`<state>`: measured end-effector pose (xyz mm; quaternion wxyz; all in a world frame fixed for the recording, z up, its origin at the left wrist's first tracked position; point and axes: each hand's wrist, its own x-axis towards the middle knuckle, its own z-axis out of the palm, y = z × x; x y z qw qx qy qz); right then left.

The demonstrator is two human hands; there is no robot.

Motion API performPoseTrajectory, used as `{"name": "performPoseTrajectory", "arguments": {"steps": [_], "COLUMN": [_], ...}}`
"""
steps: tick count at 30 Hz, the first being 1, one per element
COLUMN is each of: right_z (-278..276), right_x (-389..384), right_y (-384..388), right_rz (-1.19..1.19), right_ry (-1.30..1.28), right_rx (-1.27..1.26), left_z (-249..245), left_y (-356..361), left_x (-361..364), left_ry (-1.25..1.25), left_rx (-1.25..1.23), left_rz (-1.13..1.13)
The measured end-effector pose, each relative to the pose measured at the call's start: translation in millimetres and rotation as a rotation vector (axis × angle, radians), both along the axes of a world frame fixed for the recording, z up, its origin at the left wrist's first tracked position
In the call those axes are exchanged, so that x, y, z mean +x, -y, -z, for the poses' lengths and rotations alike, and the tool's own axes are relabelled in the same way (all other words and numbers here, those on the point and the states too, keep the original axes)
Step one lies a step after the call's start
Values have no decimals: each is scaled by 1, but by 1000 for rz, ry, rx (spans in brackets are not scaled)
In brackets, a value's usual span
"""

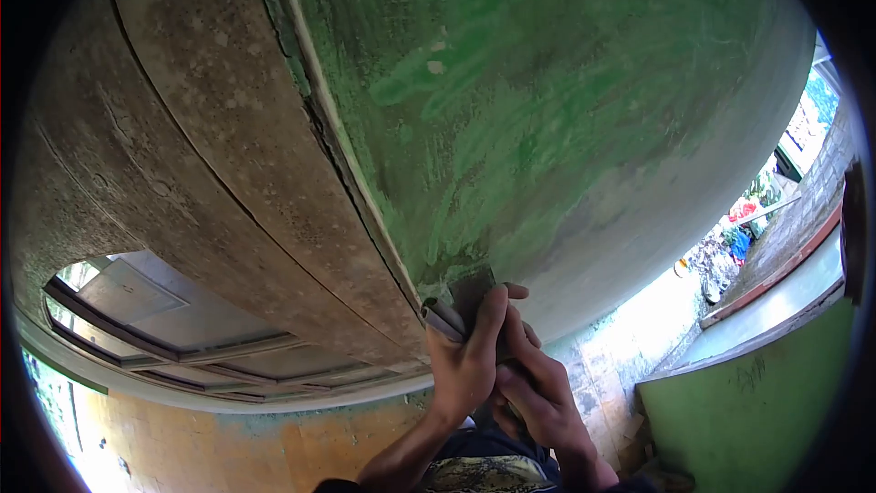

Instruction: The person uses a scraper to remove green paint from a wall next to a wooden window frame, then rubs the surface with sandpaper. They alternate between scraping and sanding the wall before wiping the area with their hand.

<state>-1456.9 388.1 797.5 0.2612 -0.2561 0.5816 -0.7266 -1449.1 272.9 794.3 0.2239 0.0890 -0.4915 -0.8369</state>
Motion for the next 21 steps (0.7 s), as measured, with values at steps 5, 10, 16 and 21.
{"name": "performPoseTrajectory", "arguments": {"steps": [5,10,16,21], "right_z": [-6,0,7,4], "right_x": [4,1,0,2], "right_y": [-6,-5,-5,-3], "right_rz": [-41,-48,-18,3], "right_ry": [38,-19,-96,-76], "right_rx": [72,103,102,108], "left_z": [-7,-5,5,4], "left_y": [-2,0,0,-1], "left_x": [3,0,0,4], "left_ry": [17,-10,1,30], "left_rx": [30,7,-27,-31], "left_rz": [11,-12,-23,-18]}}
